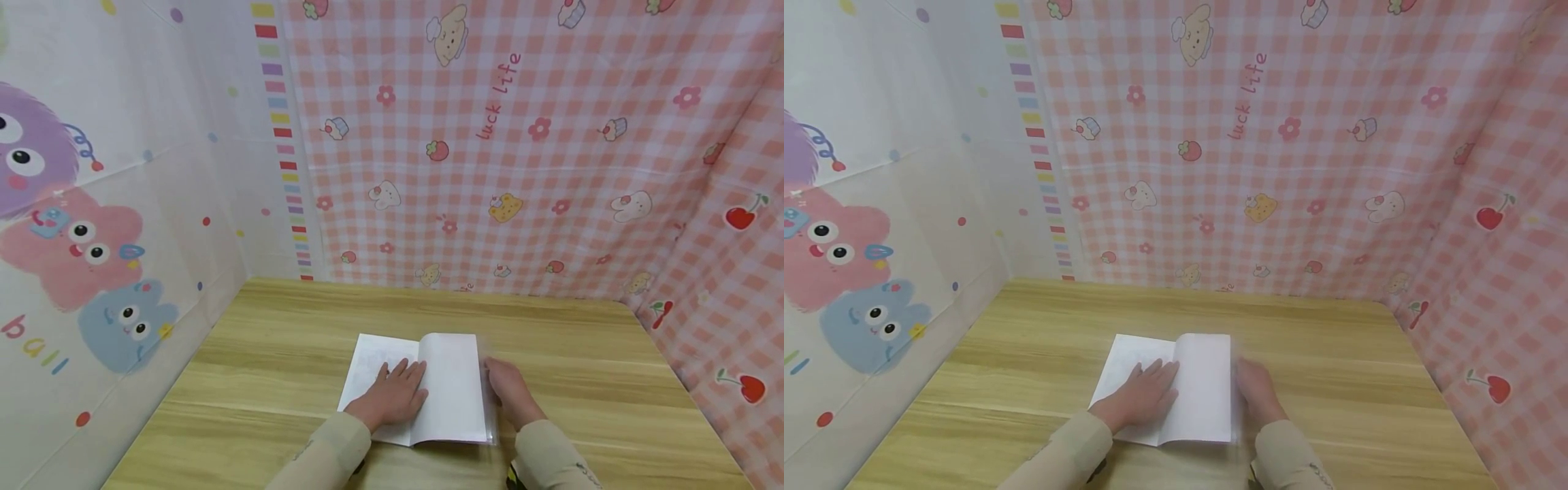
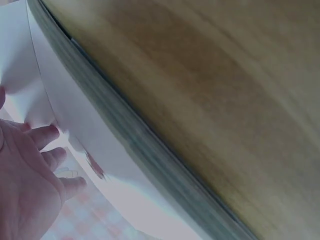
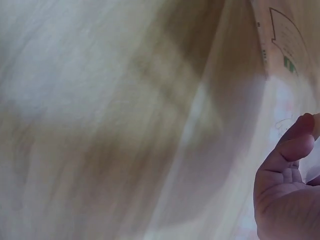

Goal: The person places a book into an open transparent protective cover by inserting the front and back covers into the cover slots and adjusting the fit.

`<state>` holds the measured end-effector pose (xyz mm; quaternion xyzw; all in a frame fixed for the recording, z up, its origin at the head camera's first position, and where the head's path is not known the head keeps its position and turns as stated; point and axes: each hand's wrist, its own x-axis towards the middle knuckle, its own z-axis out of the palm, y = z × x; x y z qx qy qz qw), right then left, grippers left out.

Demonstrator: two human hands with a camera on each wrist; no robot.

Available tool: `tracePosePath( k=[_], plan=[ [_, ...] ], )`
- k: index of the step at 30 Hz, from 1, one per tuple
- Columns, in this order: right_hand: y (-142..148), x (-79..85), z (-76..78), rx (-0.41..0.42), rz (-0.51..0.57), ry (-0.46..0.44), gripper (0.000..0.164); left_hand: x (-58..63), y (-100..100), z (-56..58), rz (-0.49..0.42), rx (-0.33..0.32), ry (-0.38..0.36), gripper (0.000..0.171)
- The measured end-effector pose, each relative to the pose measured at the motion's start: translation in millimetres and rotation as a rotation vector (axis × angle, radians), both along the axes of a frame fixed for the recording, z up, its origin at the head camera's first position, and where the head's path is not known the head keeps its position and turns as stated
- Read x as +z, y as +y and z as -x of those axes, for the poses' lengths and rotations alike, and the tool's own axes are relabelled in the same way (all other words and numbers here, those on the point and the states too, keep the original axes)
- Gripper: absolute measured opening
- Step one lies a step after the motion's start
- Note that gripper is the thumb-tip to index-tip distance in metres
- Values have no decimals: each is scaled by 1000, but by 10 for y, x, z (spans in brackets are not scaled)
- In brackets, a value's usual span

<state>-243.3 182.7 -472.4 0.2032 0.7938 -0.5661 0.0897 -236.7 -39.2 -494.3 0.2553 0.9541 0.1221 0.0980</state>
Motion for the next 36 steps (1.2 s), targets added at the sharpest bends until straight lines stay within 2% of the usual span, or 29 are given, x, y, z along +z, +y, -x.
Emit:
tracePosePath(
  k=[8,15,24,29,32,36],
  plan=[
    [-80,92,-12,45,59,22,38,-18,-2,22,-11,2,2,57],
    [-138,146,-39,91,122,53,47,22,-14,25,-78,-10,13,54],
    [-263,235,-53,136,185,134,46,87,-19,44,-196,-100,166,46],
    [-346,271,-31,160,252,164,47,161,-5,57,-262,-104,206,42],
    [-400,292,-21,182,302,181,47,228,4,62,-328,-89,193,42],
    [-463,307,-20,220,352,195,49,326,17,70,-466,-31,92,45]
  ],
)
